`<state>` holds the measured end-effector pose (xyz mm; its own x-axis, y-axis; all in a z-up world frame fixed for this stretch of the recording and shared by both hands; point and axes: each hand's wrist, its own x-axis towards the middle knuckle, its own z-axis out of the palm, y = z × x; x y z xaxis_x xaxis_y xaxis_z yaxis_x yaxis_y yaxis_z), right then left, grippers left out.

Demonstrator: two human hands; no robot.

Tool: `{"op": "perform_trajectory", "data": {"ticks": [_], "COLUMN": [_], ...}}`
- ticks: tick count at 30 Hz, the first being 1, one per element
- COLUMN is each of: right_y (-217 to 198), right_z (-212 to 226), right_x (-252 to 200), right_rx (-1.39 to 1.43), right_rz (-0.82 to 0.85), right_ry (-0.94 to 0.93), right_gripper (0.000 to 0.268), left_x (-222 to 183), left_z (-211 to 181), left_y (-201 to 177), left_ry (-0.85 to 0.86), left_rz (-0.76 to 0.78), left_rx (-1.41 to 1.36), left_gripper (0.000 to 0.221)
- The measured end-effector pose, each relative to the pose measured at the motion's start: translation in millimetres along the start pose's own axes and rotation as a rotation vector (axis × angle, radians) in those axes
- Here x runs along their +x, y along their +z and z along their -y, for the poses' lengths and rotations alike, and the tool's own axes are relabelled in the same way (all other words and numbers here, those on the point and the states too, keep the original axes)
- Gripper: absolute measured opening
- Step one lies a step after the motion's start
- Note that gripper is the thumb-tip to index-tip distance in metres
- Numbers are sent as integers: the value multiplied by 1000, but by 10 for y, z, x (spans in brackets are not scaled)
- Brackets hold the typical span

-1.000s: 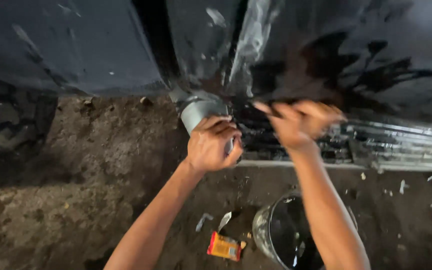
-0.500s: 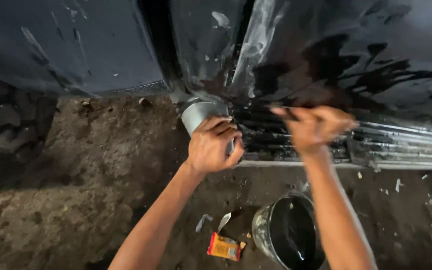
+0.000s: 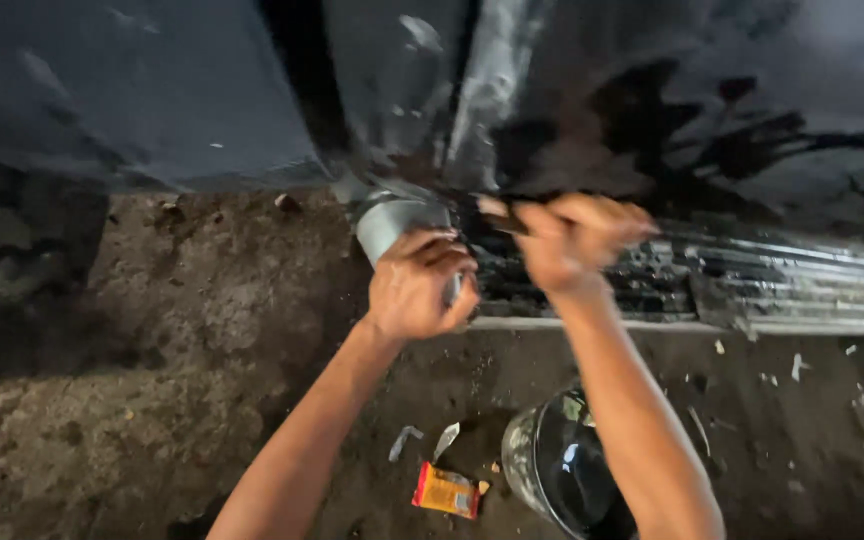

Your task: Wet sanding the lower body panel of a pickup truck using a sanding block and a bucket of water.

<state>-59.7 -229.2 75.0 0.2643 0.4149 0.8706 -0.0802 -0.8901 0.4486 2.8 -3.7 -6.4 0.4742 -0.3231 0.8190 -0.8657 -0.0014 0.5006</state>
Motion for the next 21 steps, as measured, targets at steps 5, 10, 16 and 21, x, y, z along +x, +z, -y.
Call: {"op": "perform_trajectory", "data": {"ticks": [5,10,16,21], "right_y": [-221,-109,-252,-158], "right_z": [-197,-116,-912,-563], "right_x": [-23,-124,-599,-295], "right_rx": [57,-91,125,-10], "right_rz": [40,200,21,70], "right_ry": [-128,-22,105,-67], "right_gripper": [27,21,40,41], "left_x": [42,19,86,144], "left_z": [-33,-59,-104,-101], "left_y": [28,58,101,128], "left_ry": [32,11,33,26], "left_rz": [-11,15,26,21], "left_rx": [30,-1,40,39], "left_gripper": [18,18,20,16]}}
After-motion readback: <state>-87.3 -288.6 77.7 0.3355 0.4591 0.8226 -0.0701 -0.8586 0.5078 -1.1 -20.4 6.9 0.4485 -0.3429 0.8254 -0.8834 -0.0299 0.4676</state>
